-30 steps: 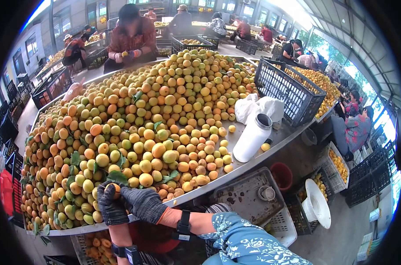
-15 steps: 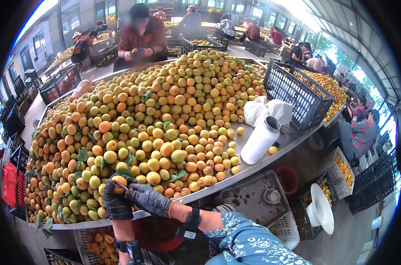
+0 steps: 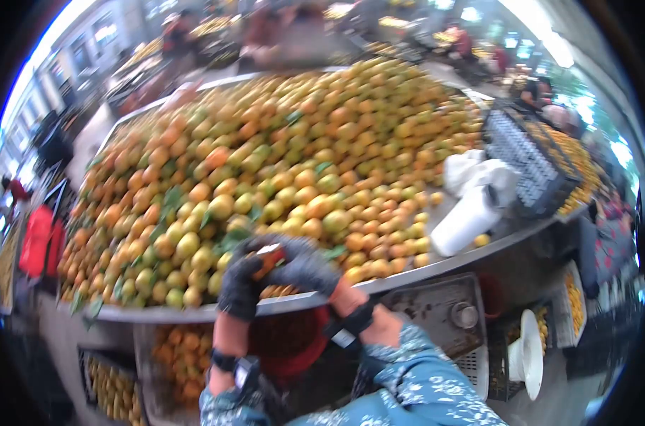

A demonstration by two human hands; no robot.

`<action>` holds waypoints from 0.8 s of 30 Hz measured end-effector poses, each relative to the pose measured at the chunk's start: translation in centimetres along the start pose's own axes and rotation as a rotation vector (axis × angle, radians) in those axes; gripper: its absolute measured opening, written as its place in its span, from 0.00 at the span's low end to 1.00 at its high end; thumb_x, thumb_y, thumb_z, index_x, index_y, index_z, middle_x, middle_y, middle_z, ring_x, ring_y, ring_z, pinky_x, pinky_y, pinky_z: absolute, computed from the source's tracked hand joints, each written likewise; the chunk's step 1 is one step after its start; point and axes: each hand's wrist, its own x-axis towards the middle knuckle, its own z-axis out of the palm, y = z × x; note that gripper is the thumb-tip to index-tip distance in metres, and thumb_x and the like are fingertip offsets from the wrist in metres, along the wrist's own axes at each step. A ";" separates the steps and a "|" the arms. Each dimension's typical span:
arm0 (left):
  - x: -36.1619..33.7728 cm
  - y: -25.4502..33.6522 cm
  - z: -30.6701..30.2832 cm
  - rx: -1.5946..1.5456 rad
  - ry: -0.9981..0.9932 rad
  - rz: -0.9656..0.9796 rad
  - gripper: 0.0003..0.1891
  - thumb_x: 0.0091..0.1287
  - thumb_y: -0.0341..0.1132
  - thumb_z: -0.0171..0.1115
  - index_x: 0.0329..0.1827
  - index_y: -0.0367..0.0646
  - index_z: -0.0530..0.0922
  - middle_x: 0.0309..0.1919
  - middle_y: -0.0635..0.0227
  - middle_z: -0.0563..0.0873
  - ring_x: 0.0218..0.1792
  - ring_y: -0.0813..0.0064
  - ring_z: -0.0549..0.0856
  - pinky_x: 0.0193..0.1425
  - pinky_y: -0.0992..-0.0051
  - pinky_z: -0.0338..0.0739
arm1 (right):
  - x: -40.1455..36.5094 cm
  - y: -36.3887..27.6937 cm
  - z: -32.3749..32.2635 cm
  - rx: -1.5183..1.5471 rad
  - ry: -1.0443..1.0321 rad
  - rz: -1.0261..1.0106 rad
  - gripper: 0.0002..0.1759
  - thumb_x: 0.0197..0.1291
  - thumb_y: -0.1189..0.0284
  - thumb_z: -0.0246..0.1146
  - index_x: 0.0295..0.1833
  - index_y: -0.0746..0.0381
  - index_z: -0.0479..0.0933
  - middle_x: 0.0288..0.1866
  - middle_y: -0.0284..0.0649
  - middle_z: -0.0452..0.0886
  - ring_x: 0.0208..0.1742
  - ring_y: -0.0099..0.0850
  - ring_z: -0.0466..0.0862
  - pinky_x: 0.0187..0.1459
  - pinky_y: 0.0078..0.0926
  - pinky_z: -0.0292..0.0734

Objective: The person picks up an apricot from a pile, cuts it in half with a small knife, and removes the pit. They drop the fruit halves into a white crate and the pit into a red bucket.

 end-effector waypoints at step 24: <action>-0.8 0.4 -1.5 -0.422 0.179 -0.045 0.20 0.69 0.47 0.57 0.52 0.39 0.76 0.41 0.47 0.84 0.36 0.58 0.83 0.36 0.67 0.80 | -0.3 -0.4 -1.2 0.850 0.203 0.182 0.24 0.49 0.78 0.62 0.56 0.68 0.73 0.41 0.42 0.83 0.16 0.18 0.71 0.18 0.15 0.68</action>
